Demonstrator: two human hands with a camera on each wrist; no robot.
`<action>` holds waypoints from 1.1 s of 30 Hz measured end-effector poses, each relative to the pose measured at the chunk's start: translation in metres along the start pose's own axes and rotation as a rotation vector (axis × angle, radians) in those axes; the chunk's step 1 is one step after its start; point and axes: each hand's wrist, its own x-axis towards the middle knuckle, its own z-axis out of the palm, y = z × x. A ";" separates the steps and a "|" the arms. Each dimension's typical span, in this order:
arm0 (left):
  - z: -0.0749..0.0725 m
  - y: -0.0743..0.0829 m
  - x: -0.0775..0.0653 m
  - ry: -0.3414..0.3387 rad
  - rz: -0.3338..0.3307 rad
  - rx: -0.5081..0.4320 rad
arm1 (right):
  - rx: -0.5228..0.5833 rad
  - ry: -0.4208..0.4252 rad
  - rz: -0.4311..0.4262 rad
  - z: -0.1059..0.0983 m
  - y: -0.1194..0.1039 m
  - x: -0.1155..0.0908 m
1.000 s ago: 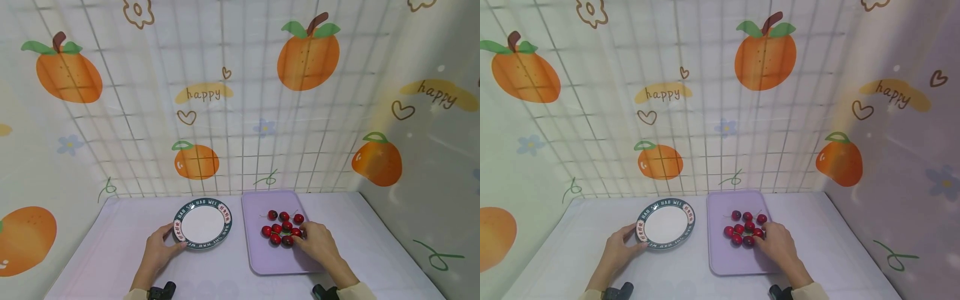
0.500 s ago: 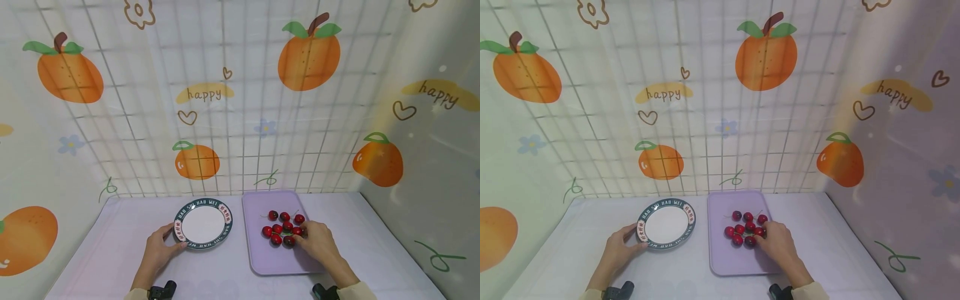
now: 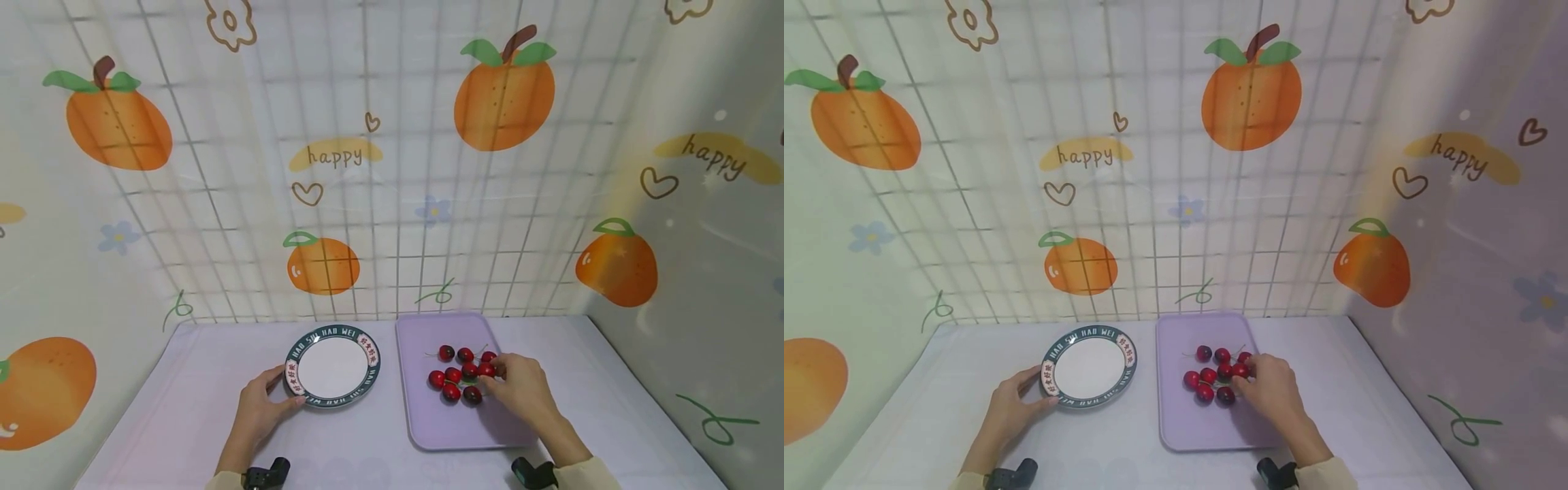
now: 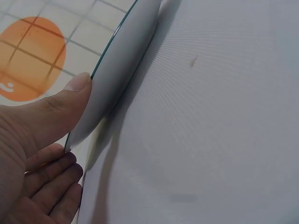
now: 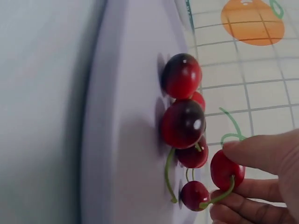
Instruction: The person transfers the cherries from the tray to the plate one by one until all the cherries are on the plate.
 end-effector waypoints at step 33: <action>0.001 -0.001 -0.001 0.008 -0.022 -0.049 | 0.215 0.059 -0.047 -0.003 -0.058 0.028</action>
